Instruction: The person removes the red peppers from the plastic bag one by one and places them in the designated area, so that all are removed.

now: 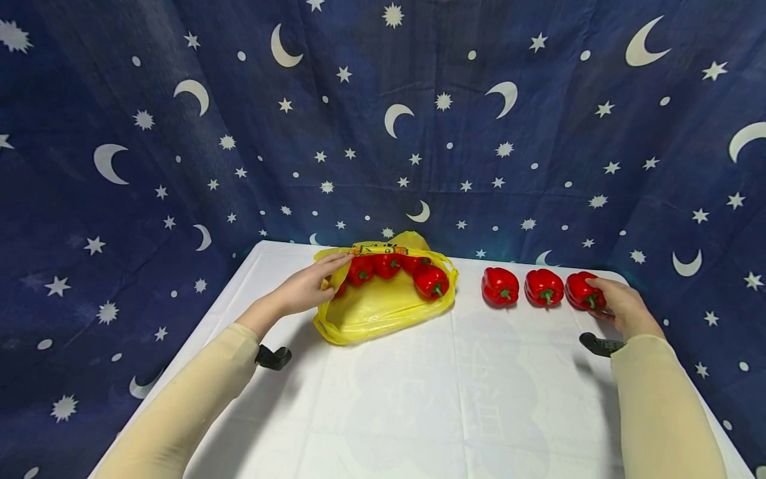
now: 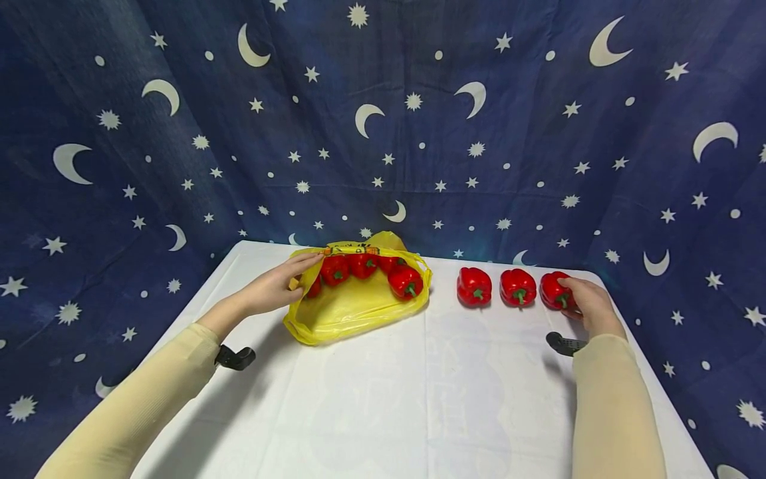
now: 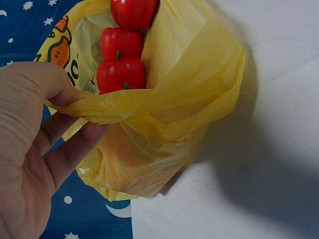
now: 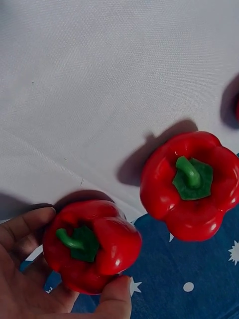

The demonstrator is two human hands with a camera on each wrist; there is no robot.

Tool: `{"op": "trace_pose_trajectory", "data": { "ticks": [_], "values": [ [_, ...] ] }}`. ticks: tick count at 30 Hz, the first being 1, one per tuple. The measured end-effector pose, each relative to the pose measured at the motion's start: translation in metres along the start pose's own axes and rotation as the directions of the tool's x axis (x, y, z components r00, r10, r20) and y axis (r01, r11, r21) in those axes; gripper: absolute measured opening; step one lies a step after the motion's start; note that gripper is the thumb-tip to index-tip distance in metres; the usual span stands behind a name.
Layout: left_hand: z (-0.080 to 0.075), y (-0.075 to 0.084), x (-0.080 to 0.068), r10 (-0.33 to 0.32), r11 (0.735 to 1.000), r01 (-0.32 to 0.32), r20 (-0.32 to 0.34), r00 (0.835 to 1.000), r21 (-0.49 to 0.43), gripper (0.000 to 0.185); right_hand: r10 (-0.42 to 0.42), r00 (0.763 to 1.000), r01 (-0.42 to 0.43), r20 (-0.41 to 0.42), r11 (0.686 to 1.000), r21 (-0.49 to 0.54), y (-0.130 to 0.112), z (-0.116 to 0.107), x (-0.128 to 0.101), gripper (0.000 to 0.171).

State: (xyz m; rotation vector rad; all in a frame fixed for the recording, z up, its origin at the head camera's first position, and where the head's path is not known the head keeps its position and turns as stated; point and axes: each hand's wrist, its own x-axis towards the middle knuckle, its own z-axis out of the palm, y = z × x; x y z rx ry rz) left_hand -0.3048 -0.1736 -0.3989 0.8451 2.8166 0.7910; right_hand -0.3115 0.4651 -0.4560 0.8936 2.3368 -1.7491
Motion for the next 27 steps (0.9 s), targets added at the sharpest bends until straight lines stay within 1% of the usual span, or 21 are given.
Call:
{"op": "trace_pose_trajectory", "data": {
  "ticks": [8, 20, 23, 27],
  "values": [
    [0.000, 0.001, 0.000, 0.007, 1.000, -0.007, 0.004, 1.000, 0.005, 0.077, -0.001, 1.000, 0.001, -0.006, 1.000, -0.017, 0.000, -0.003, -0.003, 0.083],
    [-0.001, 0.001, 0.001, 0.011, 1.000, -0.011, 0.003, 1.000, -0.002, 0.076, -0.010, 1.000, 0.010, -0.014, 1.000, -0.003, -0.003, -0.011, -0.012, 0.086],
    [-0.001, 0.002, 0.001, 0.008, 1.000, -0.008, 0.003, 1.000, 0.001, 0.077, -0.029, 0.999, 0.029, -0.021, 1.000, -0.009, -0.005, -0.014, -0.014, 0.085],
    [-0.001, 0.002, 0.000, 0.007, 1.000, -0.007, 0.005, 1.000, 0.001, 0.077, -0.091, 0.994, 0.086, -0.061, 0.993, -0.082, -0.008, -0.017, -0.017, 0.081]
  ]
}}
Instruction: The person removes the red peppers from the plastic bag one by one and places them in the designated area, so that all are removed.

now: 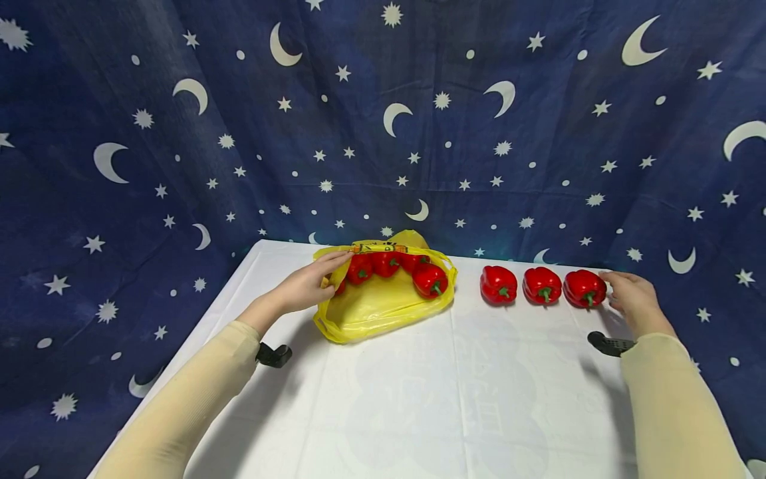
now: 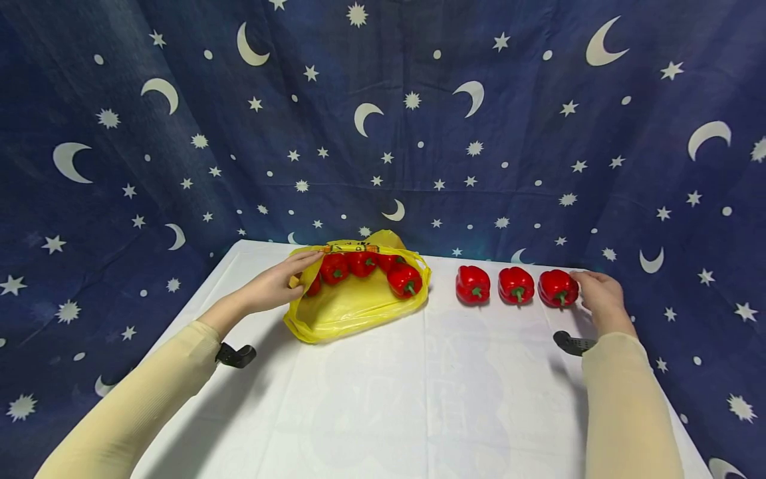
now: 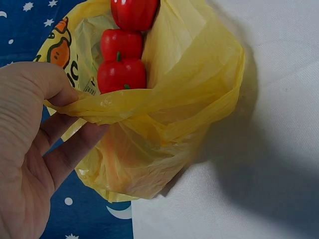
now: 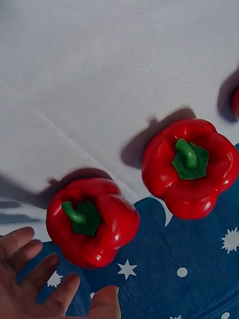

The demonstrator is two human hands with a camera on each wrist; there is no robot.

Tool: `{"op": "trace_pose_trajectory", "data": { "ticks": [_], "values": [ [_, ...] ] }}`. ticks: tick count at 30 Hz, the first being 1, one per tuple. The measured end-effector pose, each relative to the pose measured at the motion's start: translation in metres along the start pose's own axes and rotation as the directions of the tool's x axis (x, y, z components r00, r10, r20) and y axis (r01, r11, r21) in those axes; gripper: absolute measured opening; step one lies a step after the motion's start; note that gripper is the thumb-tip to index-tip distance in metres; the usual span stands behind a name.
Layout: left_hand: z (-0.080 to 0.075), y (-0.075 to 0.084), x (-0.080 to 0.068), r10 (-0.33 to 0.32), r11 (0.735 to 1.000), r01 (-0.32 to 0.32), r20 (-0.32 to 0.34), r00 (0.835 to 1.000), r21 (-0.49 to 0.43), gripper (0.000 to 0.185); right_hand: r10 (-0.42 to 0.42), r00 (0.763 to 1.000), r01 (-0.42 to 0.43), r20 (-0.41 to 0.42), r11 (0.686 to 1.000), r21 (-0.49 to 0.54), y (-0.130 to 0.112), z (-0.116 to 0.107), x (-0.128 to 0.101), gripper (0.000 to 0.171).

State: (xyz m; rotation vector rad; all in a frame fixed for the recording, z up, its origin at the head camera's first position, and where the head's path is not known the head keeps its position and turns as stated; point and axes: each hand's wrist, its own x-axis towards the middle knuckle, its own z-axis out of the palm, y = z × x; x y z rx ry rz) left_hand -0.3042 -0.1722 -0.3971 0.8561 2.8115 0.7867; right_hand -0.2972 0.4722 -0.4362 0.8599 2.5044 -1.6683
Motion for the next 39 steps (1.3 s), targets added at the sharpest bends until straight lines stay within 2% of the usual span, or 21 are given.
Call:
{"op": "trace_pose_trajectory", "data": {
  "ticks": [5, 12, 24, 32, 39],
  "values": [
    [0.000, 0.000, 0.001, 0.000, 1.000, 0.000, 0.001, 1.000, 0.004, 0.077, -0.078, 0.995, 0.073, -0.059, 0.995, -0.073, -0.004, -0.003, -0.004, 0.078],
    [0.000, 0.000, 0.001, -0.001, 1.000, 0.001, 0.001, 1.000, 0.006, 0.076, -0.119, 0.987, 0.105, -0.107, 0.986, -0.128, -0.012, -0.004, -0.010, 0.075],
    [0.001, -0.001, 0.002, 0.006, 1.000, -0.006, 0.001, 1.000, 0.012, 0.076, -0.257, 0.961, 0.244, -0.100, 0.962, -0.121, -0.034, 0.018, -0.029, 0.070],
    [0.002, -0.001, 0.002, 0.005, 1.000, -0.005, -0.002, 1.000, 0.009, 0.076, -0.394, 0.917, 0.386, -0.056, 0.915, -0.116, -0.054, 0.047, -0.047, 0.067],
    [0.002, -0.001, 0.003, 0.008, 1.000, -0.008, -0.001, 1.000, 0.003, 0.076, -0.490, 0.871, 0.490, 0.025, 0.865, -0.110, -0.067, 0.074, -0.065, 0.064]
  ]
}}
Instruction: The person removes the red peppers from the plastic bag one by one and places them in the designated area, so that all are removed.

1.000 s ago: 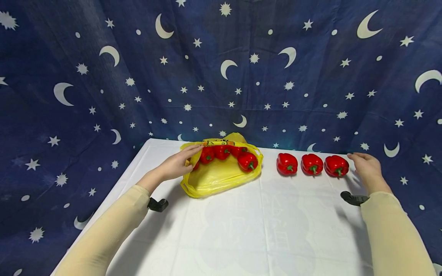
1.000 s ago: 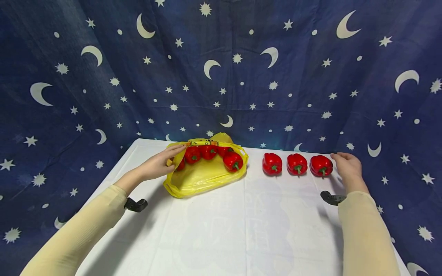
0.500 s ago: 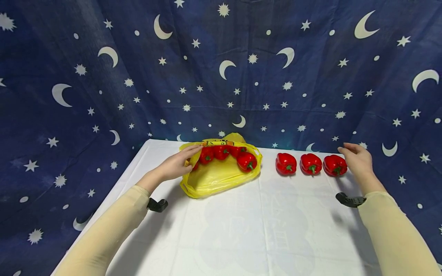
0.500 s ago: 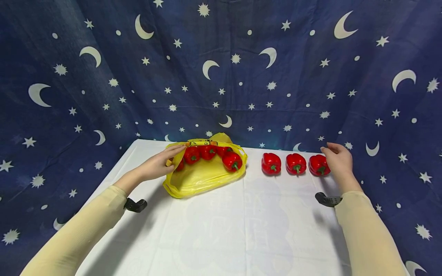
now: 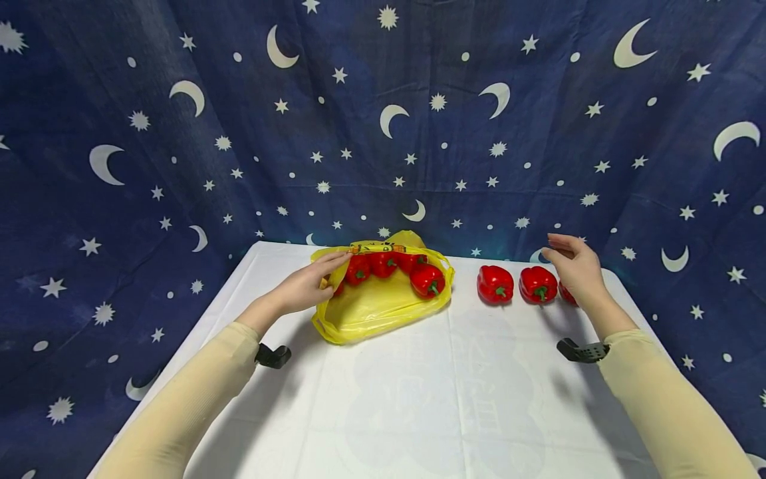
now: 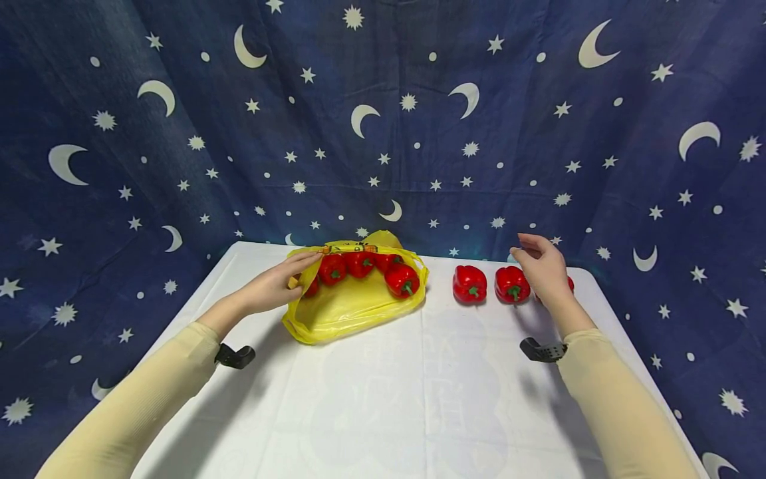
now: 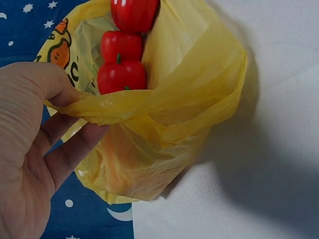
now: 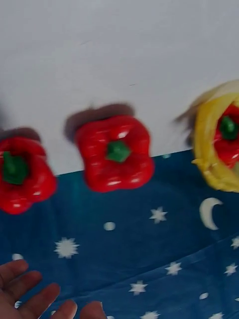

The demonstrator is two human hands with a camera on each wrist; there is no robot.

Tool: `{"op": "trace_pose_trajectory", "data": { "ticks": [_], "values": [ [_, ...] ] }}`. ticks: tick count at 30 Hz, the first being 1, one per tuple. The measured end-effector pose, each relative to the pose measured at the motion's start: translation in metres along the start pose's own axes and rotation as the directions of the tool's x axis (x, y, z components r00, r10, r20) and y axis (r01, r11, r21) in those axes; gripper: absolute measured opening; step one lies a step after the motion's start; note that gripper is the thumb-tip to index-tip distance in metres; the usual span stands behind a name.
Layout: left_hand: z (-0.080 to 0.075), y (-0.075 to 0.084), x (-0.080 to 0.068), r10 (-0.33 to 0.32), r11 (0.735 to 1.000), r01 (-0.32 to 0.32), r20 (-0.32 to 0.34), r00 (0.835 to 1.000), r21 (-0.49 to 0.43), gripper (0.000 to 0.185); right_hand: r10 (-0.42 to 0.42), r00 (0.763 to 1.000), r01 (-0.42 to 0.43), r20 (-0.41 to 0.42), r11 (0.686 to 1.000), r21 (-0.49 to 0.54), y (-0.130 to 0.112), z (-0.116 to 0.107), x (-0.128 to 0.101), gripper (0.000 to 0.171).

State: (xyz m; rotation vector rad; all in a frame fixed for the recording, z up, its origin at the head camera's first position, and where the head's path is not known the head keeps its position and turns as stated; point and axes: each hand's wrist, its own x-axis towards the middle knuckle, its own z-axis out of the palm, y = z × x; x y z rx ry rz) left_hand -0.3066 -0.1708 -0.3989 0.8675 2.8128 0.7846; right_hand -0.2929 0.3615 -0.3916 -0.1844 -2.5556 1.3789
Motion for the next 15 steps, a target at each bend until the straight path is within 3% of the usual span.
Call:
{"op": "trace_pose_trajectory", "data": {
  "ticks": [7, 15],
  "values": [
    [-0.002, 0.002, 0.000, -0.008, 1.000, 0.008, 0.002, 1.000, 0.005, 0.078, -0.107, 0.991, 0.108, 0.075, 0.994, -0.001, -0.018, 0.022, -0.007, 0.061],
    [-0.002, 0.003, 0.003, -0.019, 1.000, 0.019, -0.002, 1.000, 0.011, 0.078, -0.189, 0.958, 0.189, 0.214, 0.982, 0.021, -0.033, 0.049, -0.014, 0.058]
  ]
}}
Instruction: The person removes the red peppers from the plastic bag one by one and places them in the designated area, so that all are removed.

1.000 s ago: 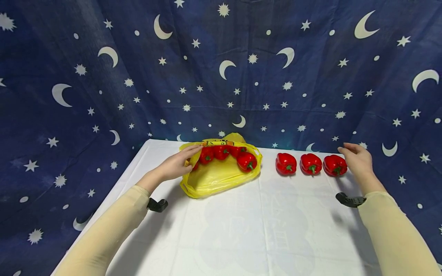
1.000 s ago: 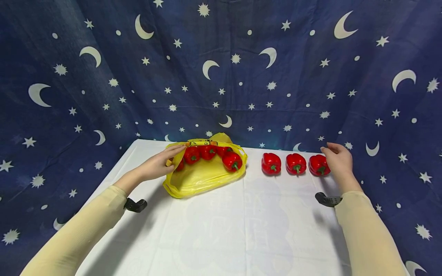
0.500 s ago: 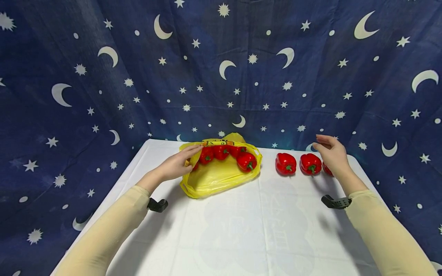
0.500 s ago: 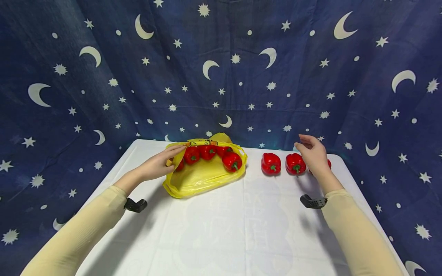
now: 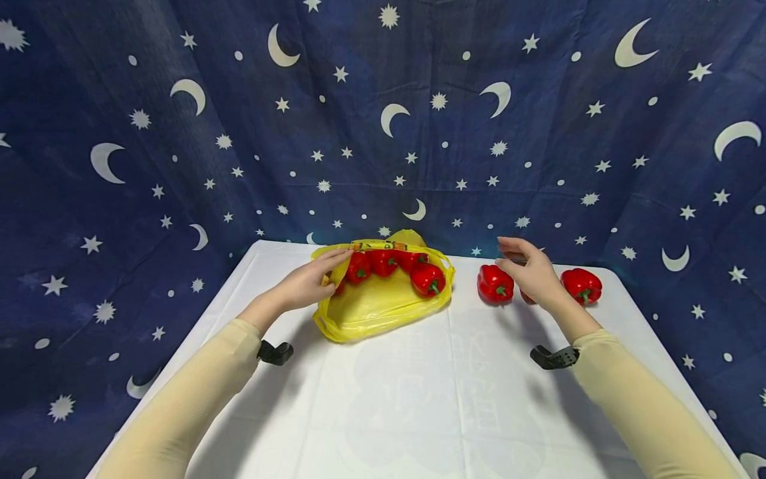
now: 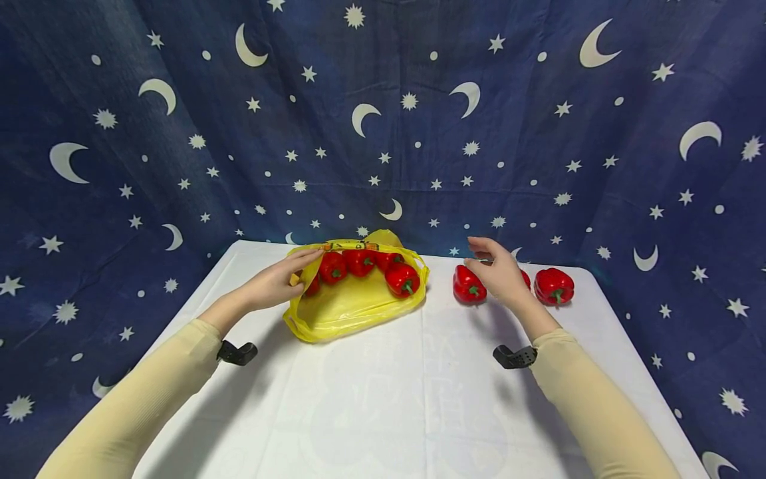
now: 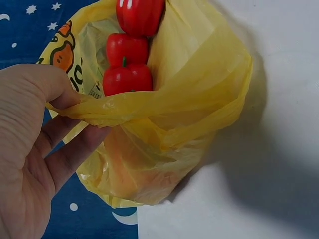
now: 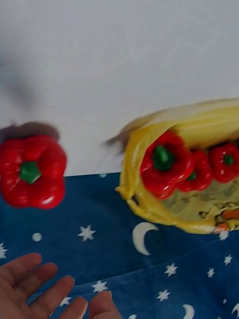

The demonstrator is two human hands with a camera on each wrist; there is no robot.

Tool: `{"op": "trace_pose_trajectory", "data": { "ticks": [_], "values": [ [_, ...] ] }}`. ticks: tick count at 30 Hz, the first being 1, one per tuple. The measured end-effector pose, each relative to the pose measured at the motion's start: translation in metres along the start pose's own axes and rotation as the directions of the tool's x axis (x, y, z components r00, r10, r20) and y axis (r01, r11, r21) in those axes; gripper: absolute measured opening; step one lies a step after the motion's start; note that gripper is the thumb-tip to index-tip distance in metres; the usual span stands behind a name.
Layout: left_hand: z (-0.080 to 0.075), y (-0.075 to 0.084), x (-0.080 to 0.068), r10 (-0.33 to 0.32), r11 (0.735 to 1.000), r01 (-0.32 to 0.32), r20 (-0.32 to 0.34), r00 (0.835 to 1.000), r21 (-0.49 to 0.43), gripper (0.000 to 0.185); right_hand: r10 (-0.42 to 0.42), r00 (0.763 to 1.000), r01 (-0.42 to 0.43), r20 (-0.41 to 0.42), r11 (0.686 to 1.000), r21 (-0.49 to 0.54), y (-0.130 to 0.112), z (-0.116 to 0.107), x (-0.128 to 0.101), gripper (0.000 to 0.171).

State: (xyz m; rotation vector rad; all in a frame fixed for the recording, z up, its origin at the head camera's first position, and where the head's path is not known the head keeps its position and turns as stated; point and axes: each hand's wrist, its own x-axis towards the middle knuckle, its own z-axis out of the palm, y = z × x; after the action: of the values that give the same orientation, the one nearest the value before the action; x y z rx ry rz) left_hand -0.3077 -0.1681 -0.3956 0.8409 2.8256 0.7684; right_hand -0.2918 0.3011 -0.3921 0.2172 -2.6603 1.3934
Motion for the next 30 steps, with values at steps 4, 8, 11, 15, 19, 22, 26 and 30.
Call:
{"op": "trace_pose_trajectory", "data": {
  "ticks": [4, 8, 11, 15, 19, 22, 26, 30],
  "values": [
    [-0.001, 0.002, 0.002, 0.008, 1.000, -0.008, -0.009, 1.000, 0.005, 0.078, 0.000, 0.998, 0.000, 0.064, 1.000, 0.003, -0.003, 0.014, 0.002, 0.060],
    [-0.003, 0.005, 0.003, 0.016, 1.000, -0.016, -0.022, 1.000, 0.008, 0.079, -0.014, 0.994, 0.013, 0.107, 1.000, 0.006, -0.004, 0.026, 0.004, 0.061],
    [-0.004, 0.006, 0.004, 0.017, 1.000, -0.017, -0.026, 1.000, 0.008, 0.079, -0.022, 0.992, 0.020, 0.127, 1.000, 0.010, -0.004, 0.035, 0.005, 0.061],
    [-0.003, 0.005, 0.005, 0.014, 1.000, -0.014, -0.030, 0.999, 0.002, 0.079, -0.038, 0.987, 0.036, 0.154, 0.999, 0.016, -0.005, 0.045, 0.006, 0.059],
    [-0.001, 0.005, 0.005, 0.005, 1.000, -0.005, -0.036, 0.999, -0.004, 0.079, -0.056, 0.983, 0.052, 0.176, 0.998, 0.028, -0.004, 0.057, 0.005, 0.060],
    [0.000, 0.006, 0.005, 0.002, 1.000, -0.002, -0.037, 0.999, -0.007, 0.080, -0.071, 0.979, 0.065, 0.190, 0.997, 0.039, -0.005, 0.067, 0.006, 0.061],
    [0.000, 0.007, 0.005, 0.000, 1.000, -0.001, -0.036, 0.999, -0.007, 0.080, -0.063, 0.975, 0.056, 0.211, 0.998, 0.040, -0.012, 0.080, 0.007, 0.061],
    [0.000, 0.009, 0.006, -0.001, 1.000, 0.000, -0.029, 1.000, -0.014, 0.080, -0.072, 0.970, 0.068, 0.231, 0.997, 0.027, -0.017, 0.091, 0.011, 0.061]
  ]
}}
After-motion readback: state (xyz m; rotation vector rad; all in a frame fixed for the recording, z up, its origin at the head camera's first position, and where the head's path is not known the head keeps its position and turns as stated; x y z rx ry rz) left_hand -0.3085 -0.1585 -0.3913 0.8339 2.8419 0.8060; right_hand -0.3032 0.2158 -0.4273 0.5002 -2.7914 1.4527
